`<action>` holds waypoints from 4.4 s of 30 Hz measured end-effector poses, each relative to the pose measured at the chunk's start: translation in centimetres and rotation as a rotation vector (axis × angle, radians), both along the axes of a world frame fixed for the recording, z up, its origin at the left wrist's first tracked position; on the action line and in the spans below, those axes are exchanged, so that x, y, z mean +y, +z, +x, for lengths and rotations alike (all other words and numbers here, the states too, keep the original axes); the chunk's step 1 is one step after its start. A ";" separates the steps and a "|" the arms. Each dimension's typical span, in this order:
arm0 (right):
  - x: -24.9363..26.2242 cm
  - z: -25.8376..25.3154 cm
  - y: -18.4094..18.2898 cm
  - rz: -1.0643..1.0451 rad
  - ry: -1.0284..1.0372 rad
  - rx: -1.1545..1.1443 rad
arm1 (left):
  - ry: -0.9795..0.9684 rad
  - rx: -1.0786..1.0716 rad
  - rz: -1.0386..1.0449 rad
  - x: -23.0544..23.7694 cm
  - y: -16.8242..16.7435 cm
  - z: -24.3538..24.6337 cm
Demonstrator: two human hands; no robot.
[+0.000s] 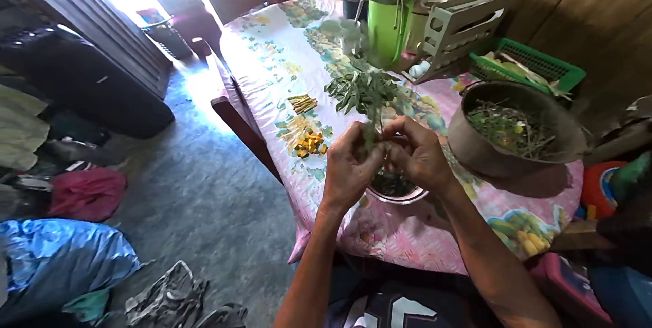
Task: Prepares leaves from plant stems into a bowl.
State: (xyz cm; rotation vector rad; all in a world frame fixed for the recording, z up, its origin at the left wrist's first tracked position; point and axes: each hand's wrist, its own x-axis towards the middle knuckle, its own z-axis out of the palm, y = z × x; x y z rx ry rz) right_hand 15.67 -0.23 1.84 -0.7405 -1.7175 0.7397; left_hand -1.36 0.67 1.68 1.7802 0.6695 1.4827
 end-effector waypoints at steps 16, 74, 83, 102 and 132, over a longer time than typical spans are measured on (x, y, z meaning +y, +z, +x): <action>0.3 6.3 0.3 0.068 -0.071 0.320 | -0.148 -0.108 -0.184 -0.2 -0.1 -0.1; 0.7 3.8 -0.4 0.412 -0.035 -0.262 | -0.309 -0.177 -0.495 -0.2 -0.2 1.0; 0.6 3.8 -1.0 0.421 -0.139 -0.251 | -0.400 -0.338 -0.620 -0.2 -0.9 1.3; 0.3 4.3 -2.4 0.253 -0.039 -0.144 | -0.173 -0.333 -0.470 -1.2 -2.0 2.4; 1.2 5.1 -2.1 0.285 -0.162 -0.319 | -0.154 -0.450 -0.548 -1.2 -1.9 2.5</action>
